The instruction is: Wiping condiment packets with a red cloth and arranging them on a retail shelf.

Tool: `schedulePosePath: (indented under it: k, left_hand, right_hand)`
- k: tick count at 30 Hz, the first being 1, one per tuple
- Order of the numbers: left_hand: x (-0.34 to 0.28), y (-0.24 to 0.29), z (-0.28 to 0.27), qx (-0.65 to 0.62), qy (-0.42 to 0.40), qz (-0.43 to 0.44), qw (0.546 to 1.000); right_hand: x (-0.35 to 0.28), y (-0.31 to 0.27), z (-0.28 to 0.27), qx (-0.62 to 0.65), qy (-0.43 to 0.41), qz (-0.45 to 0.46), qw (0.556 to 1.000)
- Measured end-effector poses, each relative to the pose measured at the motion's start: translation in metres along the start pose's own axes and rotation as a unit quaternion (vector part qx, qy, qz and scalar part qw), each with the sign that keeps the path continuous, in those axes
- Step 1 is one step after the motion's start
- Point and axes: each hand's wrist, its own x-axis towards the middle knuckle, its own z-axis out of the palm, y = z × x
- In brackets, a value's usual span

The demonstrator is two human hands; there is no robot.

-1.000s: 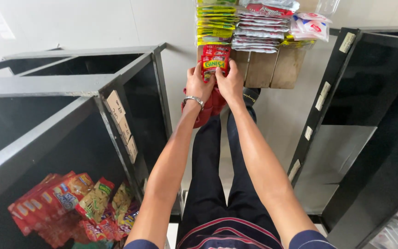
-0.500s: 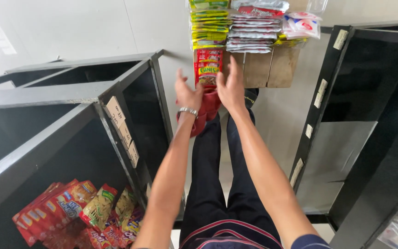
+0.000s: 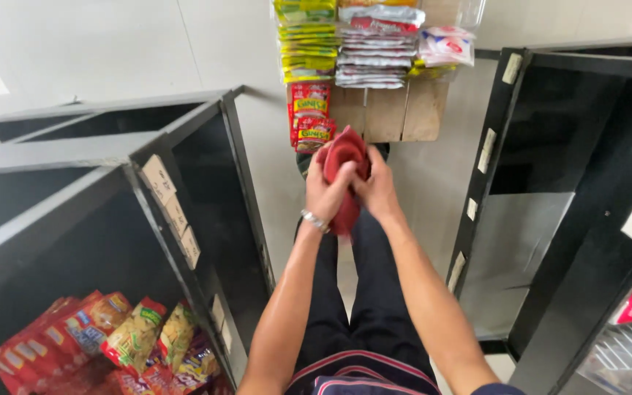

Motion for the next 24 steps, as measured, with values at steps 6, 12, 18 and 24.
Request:
schedulePosePath:
  k: [6, 12, 18, 24]
  left_hand:
    - [0.036, -0.09, -0.009, 0.159, -0.021, 0.089, 0.983]
    - [0.053, -0.059, 0.014, 0.321, -0.052, 0.009, 0.946]
    - [0.076, 0.003, 0.035, 0.352, 0.019, 0.128, 0.927]
    - [0.083, 0.009, 0.034, 0.384, 0.004, 0.117, 0.916]
  right_hand:
    - [0.058, -0.034, -0.077, -0.188, -0.04, -0.106, 0.976]
    - [0.167, -0.037, -0.088, -0.43, 0.017, -0.268, 0.862]
    - [0.184, -0.029, -0.071, -0.484, -0.09, -0.213, 0.844]
    - [0.189, -0.027, -0.067, -0.568, -0.079, -0.28, 0.77]
